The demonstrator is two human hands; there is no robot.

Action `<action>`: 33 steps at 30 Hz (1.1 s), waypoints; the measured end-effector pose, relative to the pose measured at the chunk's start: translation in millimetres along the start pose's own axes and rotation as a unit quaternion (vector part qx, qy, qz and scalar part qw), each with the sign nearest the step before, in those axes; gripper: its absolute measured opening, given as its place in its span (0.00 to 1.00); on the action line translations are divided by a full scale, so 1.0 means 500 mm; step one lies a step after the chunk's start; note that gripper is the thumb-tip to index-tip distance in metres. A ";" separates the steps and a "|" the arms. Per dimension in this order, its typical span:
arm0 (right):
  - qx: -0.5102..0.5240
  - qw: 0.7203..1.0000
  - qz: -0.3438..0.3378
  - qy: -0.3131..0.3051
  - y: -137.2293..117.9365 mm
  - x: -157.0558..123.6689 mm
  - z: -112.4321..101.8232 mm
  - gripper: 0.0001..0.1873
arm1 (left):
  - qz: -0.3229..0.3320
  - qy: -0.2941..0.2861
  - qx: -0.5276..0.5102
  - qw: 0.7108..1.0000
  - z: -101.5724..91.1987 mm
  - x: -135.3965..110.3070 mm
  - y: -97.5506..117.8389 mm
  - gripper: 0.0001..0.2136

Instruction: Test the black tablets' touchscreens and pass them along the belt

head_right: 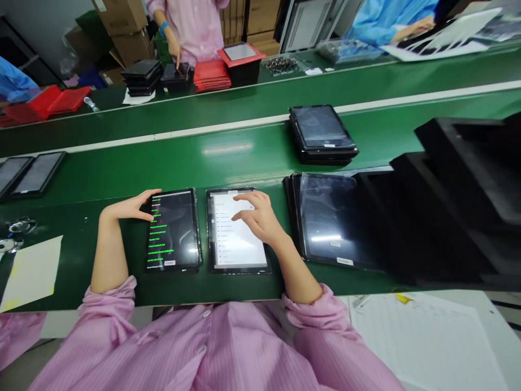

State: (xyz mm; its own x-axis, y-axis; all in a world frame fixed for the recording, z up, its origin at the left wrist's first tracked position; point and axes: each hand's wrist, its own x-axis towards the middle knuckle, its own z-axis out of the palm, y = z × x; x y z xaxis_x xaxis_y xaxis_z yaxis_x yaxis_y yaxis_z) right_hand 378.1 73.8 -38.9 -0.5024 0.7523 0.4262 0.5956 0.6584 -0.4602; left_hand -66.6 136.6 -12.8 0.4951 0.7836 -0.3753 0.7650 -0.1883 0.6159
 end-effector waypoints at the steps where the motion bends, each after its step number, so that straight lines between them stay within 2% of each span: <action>1: 0.007 1.000 0.002 0.003 0.000 0.000 -0.002 0.35 | 0.003 0.001 0.002 1.000 0.000 -0.002 0.002 0.50; 6: 0.032 0.995 -0.062 -0.069 -0.026 0.010 0.012 0.28 | -0.006 0.008 0.007 1.000 -0.001 -0.011 0.005 0.55; 10: 0.034 0.990 -0.087 -0.109 -0.046 0.014 0.016 0.24 | 0.015 -0.003 0.051 0.999 0.012 -0.006 0.003 0.59; 15: 0.043 0.987 -0.109 -0.109 -0.047 0.013 0.016 0.23 | -0.029 -0.021 0.072 0.997 0.036 0.002 0.023 0.68; 18: 0.035 0.986 -0.112 -0.122 -0.046 0.013 0.023 0.22 | -0.057 -0.015 0.089 0.994 0.049 0.003 0.037 0.69; 21: 0.027 0.988 -0.103 -0.113 -0.041 0.011 0.024 0.23 | -0.025 0.019 0.138 0.990 0.075 0.008 0.050 0.67; 26: 0.031 0.994 -0.078 -0.067 -0.027 0.007 0.011 0.25 | 0.044 0.040 0.185 0.981 0.126 0.023 0.085 0.64; 28: 0.025 0.995 -0.070 -0.062 -0.024 0.006 0.008 0.26 | 0.043 0.051 0.183 0.981 0.121 0.019 0.098 0.63; 30: 0.024 0.996 -0.071 -0.056 -0.024 0.007 0.008 0.26 | 0.030 0.066 0.168 0.983 0.095 0.006 0.104 0.60; 33: 0.023 0.996 -0.073 -0.044 -0.026 0.007 0.013 0.28 | -0.006 0.101 0.133 0.986 0.041 -0.019 0.099 0.47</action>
State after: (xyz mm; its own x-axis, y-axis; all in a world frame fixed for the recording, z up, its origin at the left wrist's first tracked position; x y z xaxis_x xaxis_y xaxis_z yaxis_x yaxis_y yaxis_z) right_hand 364.6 68.2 -36.2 -0.6358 0.6462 0.4221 0.4836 0.7598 -0.4345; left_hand -24.9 107.8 7.1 0.4138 0.8833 -0.2203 0.8645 -0.3054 0.3993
